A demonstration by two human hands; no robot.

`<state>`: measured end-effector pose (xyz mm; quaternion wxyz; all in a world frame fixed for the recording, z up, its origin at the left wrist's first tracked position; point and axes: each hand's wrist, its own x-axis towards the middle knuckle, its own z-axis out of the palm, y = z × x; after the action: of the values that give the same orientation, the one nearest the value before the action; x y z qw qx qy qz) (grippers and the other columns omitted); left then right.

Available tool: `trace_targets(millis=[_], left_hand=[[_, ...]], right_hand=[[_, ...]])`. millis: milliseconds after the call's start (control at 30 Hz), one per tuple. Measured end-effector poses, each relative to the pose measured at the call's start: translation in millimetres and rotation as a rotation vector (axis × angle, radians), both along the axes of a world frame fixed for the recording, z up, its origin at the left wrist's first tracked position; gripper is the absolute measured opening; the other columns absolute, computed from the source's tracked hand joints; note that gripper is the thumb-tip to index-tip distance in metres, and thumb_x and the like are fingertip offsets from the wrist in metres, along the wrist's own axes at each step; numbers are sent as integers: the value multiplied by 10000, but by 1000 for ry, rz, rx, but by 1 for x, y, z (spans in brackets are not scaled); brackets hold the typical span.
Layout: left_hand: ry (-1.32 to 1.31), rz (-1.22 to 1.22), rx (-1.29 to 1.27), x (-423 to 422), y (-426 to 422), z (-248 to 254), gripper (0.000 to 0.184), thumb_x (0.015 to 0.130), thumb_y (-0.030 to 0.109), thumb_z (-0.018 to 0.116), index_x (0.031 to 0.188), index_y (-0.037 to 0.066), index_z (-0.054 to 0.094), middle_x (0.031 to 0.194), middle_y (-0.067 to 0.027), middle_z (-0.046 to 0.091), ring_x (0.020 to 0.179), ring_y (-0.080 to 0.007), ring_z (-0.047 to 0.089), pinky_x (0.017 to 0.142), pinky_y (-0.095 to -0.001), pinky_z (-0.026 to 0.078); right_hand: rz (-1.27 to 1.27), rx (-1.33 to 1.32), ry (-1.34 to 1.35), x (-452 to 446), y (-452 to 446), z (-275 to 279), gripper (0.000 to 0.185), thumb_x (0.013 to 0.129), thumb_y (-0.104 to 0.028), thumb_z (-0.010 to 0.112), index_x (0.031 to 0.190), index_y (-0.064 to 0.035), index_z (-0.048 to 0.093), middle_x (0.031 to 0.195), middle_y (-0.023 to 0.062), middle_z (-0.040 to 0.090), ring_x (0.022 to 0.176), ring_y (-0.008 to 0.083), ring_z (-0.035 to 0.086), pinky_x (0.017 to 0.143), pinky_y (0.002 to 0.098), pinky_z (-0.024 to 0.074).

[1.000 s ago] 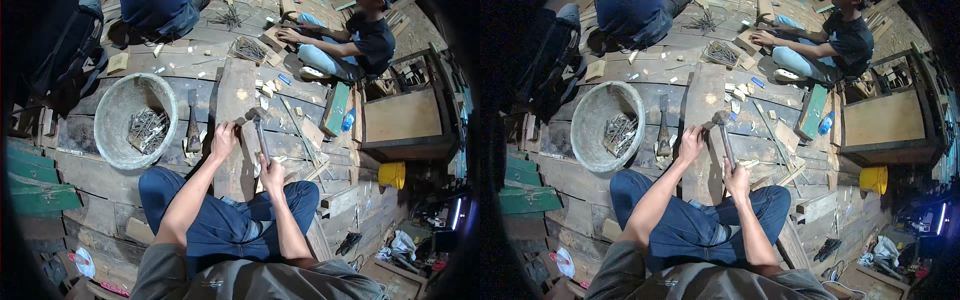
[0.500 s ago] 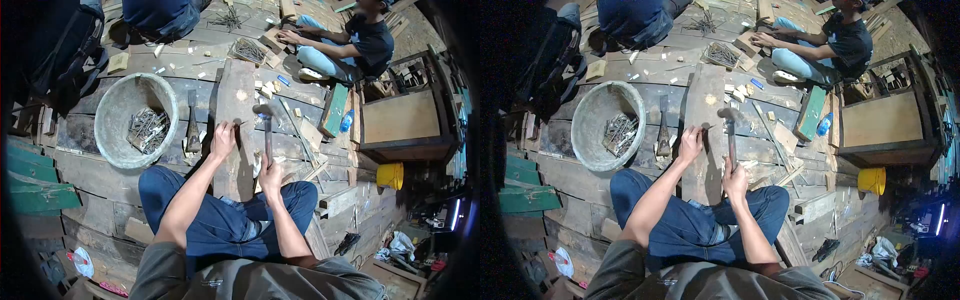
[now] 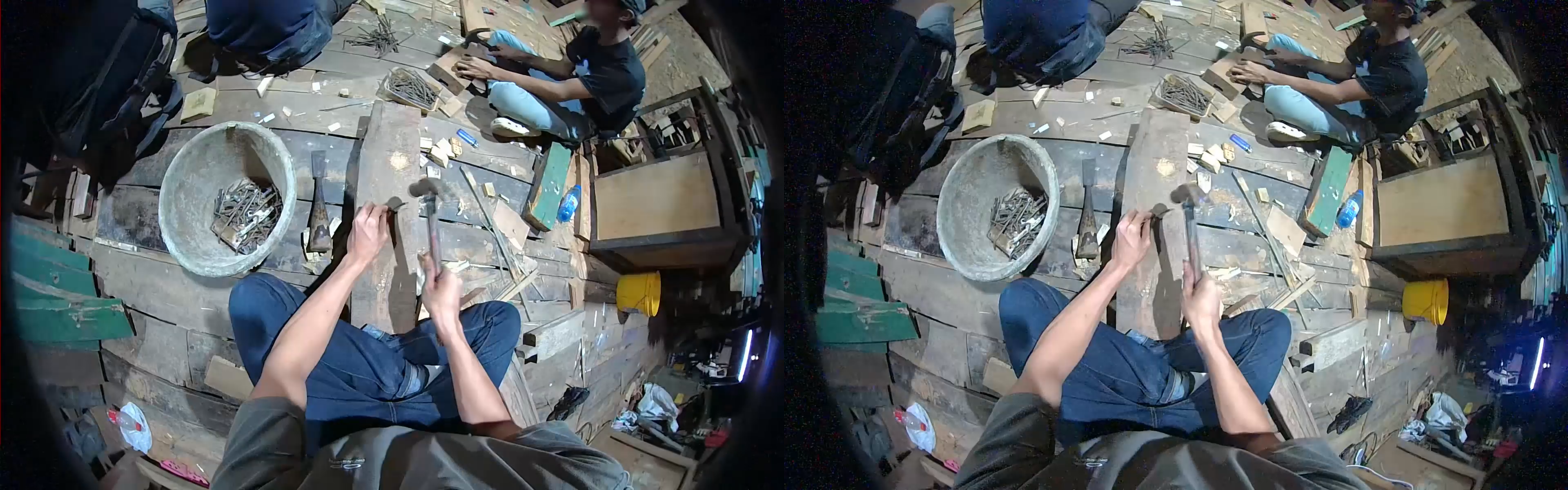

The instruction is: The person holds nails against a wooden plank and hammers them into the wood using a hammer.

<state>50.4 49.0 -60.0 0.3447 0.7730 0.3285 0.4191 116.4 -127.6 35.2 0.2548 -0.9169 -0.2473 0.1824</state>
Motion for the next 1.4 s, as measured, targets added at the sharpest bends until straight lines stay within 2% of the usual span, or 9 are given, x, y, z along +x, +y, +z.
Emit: trace_targets(millis=[200, 233, 400, 500, 600, 700, 1100, 1200, 1400], left_hand=[[32, 4, 15, 2, 0, -8, 126, 871, -14, 586, 960, -54, 665, 902, -230, 618, 823, -431, 625, 740, -484, 513], [54, -1, 1, 2, 1, -11, 170, 818, -30, 605, 978, -58, 658, 939, -229, 623, 874, -432, 622, 782, -488, 512], [103, -4, 46, -2, -3, -18, 285, 718, -75, 598, 997, -57, 651, 966, -263, 620, 910, -458, 606, 805, -491, 503], [90, -2, 23, 0, -3, -18, 373, 673, -116, 546, 1028, -68, 648, 1029, -290, 609, 996, -474, 587, 898, -487, 490], [73, 10, 75, -2, -2, -6, 331, 706, -81, 580, 1025, -53, 664, 992, -240, 625, 956, -427, 599, 844, -464, 507], [88, -10, 75, -2, -1, -5, 268, 707, -55, 620, 970, -54, 675, 966, -228, 628, 929, -413, 597, 838, -453, 504], [76, 4, 57, -4, -3, -2, 194, 754, -19, 644, 943, -37, 683, 901, -190, 610, 892, -383, 587, 815, -459, 481], [49, -2, 17, -3, -4, 3, 159, 786, -12, 639, 934, -36, 691, 876, -188, 611, 876, -379, 592, 795, -456, 484], [-12, 17, 37, -2, -7, 2, 114, 812, -18, 643, 907, -19, 708, 839, -189, 617, 844, -374, 599, 776, -450, 490]], right_hand=[[115, 87, -130, -5, -2, -2, 415, 995, -326, 559, 938, 64, 688, 739, 314, 636, 752, 488, 660, 637, 520, 515], [114, -172, 6, 0, -2, -2, 360, 993, -288, 553, 1044, 48, 672, 862, 325, 650, 806, 509, 641, 673, 529, 518], [169, 38, -44, -11, -11, 4, 332, 978, -272, 578, 1053, 44, 645, 923, 326, 638, 849, 506, 629, 699, 529, 504], [109, 54, 7, -11, -7, 29, 346, 977, -296, 589, 982, 44, 650, 783, 308, 630, 774, 503, 635, 654, 525, 493], [63, 26, -60, -5, -4, 39, 452, 978, -356, 594, 865, 77, 657, 677, 310, 603, 711, 485, 652, 609, 514, 489], [23, 189, -114, -3, -5, 31, 516, 978, -372, 610, 729, 80, 631, 537, 266, 534, 494, 381, 615, 479, 473, 419], [59, 105, -125, -1, -15, 21, 516, 986, -376, 601, 765, 89, 642, 503, 219, 530, 429, 315, 567, 461, 447, 405], [13, 25, 7, -8, -16, 24, 477, 980, -377, 588, 869, 81, 664, 628, 311, 586, 642, 472, 647, 564, 531, 477], [70, -48, -26, -6, -24, 13, 518, 977, -408, 581, 873, 94, 650, 712, 331, 612, 734, 502, 645, 621, 541, 496]])
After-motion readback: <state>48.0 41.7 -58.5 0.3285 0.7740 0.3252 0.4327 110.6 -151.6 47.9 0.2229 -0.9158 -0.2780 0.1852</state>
